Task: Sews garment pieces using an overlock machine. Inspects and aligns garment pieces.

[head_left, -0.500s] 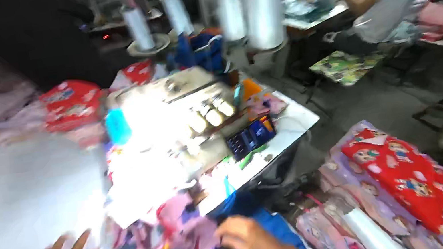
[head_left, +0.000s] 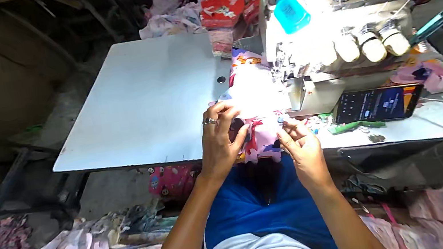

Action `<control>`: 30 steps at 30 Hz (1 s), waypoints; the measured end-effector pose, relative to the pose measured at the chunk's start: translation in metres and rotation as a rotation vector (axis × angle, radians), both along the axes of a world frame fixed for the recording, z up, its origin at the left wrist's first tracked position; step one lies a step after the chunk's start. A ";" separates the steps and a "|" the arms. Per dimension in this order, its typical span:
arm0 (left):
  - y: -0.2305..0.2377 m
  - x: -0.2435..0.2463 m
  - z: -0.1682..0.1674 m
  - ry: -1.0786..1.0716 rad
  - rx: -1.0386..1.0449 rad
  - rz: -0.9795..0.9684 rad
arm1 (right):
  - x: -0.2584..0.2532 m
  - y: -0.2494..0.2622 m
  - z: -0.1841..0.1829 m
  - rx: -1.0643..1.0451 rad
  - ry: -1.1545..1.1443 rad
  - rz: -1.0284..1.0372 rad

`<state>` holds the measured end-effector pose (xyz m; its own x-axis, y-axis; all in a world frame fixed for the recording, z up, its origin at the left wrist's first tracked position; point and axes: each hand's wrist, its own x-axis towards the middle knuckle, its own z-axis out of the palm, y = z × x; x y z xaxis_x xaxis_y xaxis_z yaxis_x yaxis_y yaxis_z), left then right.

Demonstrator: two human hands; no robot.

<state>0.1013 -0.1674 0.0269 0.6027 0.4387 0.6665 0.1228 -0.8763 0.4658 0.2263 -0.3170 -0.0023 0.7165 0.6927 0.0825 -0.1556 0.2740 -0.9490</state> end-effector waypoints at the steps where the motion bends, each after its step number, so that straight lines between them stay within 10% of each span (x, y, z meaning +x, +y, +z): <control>1: 0.001 0.001 0.000 0.007 -0.001 0.005 | -0.001 -0.001 -0.001 -0.009 -0.043 -0.001; 11: 0.043 0.015 0.057 0.196 -0.519 -0.092 | -0.018 -0.018 -0.008 -0.063 -0.184 -0.003; 18: -0.054 -0.004 0.059 0.431 0.360 -0.197 | -0.028 -0.037 -0.002 -0.152 -0.229 -0.068; 30: -0.049 0.051 0.066 0.470 0.375 0.008 | 0.008 -0.003 0.013 -0.100 -0.309 -0.121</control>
<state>0.1520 -0.2161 0.0924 0.8677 0.2313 0.4400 0.2483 -0.9685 0.0194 0.2346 -0.3200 0.0107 0.7453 0.6201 0.2447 0.1714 0.1765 -0.9693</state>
